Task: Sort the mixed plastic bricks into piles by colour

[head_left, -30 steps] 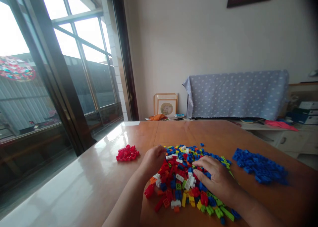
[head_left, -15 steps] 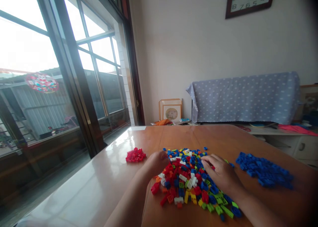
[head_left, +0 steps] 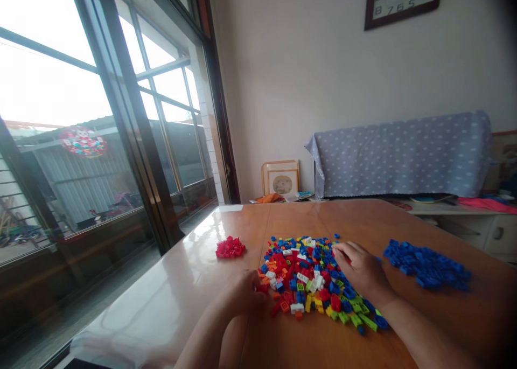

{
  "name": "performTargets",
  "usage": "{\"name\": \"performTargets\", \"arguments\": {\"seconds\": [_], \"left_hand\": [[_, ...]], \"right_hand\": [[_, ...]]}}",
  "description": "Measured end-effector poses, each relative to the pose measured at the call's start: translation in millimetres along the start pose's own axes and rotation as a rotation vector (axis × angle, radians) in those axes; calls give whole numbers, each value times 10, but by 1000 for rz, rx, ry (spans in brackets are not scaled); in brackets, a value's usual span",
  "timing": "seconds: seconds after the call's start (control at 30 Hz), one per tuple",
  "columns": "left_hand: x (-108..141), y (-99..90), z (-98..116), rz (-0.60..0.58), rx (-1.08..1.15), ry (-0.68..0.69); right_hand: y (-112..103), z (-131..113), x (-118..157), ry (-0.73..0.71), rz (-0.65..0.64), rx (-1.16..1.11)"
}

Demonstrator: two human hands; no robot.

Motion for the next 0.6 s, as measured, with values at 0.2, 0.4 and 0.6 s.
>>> {"name": "performTargets", "arguments": {"seconds": [0.2, 0.4, 0.6], "left_hand": [[2, 39, -42, 93, 146, -7], [-141, 11, 310, 210, 390, 182], [-317, 32, 790, 257, 428, 370]], "right_hand": [[50, -123, 12, -14, -32, -124], [33, -658, -82, 260, -358, -473], [169, -985, -153, 473, -556, -737]]}}
Point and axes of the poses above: each hand's wrist, its own x-axis away from the middle knuckle, its own y-axis out of the palm, z = x × y, the point moved 2 cm from there along -x, towards the middle knuckle, and after that the axes turned 12 degrees about z, right-handed, at the moved point
